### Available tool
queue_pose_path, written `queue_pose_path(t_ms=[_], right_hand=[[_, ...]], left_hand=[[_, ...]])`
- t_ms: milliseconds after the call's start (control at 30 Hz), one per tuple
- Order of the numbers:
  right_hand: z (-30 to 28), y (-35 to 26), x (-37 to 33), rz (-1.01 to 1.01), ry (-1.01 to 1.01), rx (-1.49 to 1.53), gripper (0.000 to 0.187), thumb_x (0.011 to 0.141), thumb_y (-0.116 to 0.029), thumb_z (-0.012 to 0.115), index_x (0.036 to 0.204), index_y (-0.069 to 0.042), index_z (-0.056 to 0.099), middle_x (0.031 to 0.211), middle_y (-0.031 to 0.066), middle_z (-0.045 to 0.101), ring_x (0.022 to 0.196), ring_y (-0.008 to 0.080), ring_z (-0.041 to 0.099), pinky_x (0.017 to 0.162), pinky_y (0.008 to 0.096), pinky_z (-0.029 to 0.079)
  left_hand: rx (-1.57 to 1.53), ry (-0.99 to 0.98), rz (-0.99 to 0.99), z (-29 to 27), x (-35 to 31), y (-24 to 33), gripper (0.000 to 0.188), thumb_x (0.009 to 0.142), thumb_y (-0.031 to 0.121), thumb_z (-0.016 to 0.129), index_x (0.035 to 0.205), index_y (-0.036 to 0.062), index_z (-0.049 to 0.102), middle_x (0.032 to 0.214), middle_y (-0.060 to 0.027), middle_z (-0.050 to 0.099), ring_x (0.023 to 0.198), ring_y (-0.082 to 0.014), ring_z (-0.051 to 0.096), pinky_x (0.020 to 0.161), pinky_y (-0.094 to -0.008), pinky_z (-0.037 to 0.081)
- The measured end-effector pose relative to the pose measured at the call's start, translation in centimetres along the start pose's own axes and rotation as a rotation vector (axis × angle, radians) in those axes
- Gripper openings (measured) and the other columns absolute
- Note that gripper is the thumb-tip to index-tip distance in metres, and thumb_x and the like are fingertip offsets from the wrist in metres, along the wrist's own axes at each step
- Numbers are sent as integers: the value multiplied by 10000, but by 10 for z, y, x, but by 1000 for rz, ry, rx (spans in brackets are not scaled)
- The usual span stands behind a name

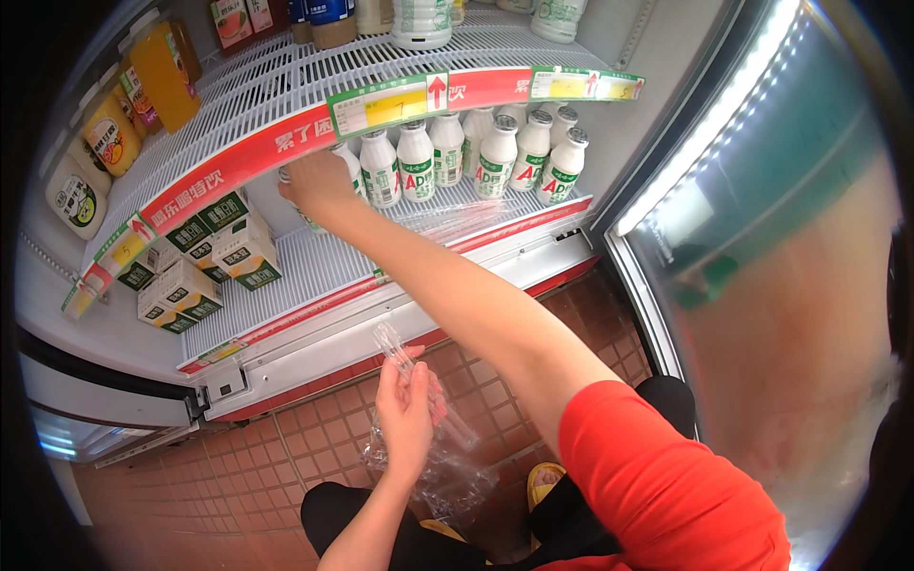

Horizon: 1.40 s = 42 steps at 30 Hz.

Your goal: The person crouches in front of an open refrigerator and places multiple white bottles into a clear plastic bag, then arranges them on the shelf. The person then walks to a nearby shelf, picks up several cartons, and places them into the refrigerator.

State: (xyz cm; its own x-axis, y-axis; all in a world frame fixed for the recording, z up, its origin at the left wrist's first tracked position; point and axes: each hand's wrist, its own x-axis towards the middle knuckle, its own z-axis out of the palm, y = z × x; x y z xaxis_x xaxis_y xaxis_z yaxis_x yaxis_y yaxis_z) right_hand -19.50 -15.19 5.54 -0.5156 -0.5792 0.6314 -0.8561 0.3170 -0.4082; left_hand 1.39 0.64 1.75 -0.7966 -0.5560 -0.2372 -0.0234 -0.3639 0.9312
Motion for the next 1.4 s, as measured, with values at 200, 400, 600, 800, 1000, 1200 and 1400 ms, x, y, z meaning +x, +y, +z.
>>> queue_pose_path(t_ms=[200, 400, 600, 800, 1000, 1200, 1400], right_hand=[[-110, 33, -67, 43, 296, 593, 294, 716, -133, 671, 945, -44, 509, 607, 76, 585, 531, 156, 587, 479, 255, 446], [-178, 70, -63, -44, 78, 115, 323, 712, -140, 657, 961, -33, 483, 608, 140, 580, 557, 264, 587, 512, 328, 452], [-154, 110, -54, -81, 8, 35, 320, 714, -145, 656, 972, -25, 510, 672, 165, 598, 610, 297, 607, 546, 345, 458], [-140, 134, -40, 34, -48, -98, 319, 713, -155, 636, 964, 3, 517, 800, 203, 611, 751, 349, 599, 652, 385, 473], [-149, 135, -36, 3, -143, -165, 308, 701, -176, 646, 931, -2, 537, 798, 160, 619, 767, 332, 596, 658, 397, 483], [-146, 125, -43, 41, -144, -223, 342, 691, -213, 668, 927, -4, 535, 776, 149, 622, 756, 320, 604, 628, 400, 492], [-161, 110, -56, 190, -126, -292, 442, 703, -203, 660, 1041, 12, 473, 723, 201, 598, 712, 343, 593, 605, 410, 464]], left_hand=[[760, -44, 471, -31, 23, 19, 187, 884, 134, 434, 812, -22, 507, 691, -115, 490, 607, -231, 494, 573, -334, 386], [1323, -417, 887, 3, 162, 53, 243, 816, 174, 462, 829, -25, 601, 1056, -175, 509, 1036, -327, 432, 871, -421, 342], [1469, -759, 313, 35, 239, 31, 310, 819, 239, 424, 810, -26, 585, 1031, -233, 512, 1004, -351, 471, 862, -440, 346], [1420, -679, 438, 25, 209, 45, 327, 864, 253, 377, 923, -29, 531, 930, -232, 549, 895, -347, 524, 797, -422, 386], [878, 233, 975, -16, 191, 64, 209, 842, 124, 461, 956, -50, 484, 863, -243, 535, 817, -395, 516, 734, -424, 408], [992, 394, 1032, -27, 237, 92, 294, 763, 65, 595, 990, -55, 451, 932, -226, 511, 838, -384, 503, 743, -413, 399], [1044, 412, 976, -28, 235, 80, 308, 724, 66, 627, 965, -40, 467, 942, -209, 522, 838, -374, 532, 698, -413, 426]])
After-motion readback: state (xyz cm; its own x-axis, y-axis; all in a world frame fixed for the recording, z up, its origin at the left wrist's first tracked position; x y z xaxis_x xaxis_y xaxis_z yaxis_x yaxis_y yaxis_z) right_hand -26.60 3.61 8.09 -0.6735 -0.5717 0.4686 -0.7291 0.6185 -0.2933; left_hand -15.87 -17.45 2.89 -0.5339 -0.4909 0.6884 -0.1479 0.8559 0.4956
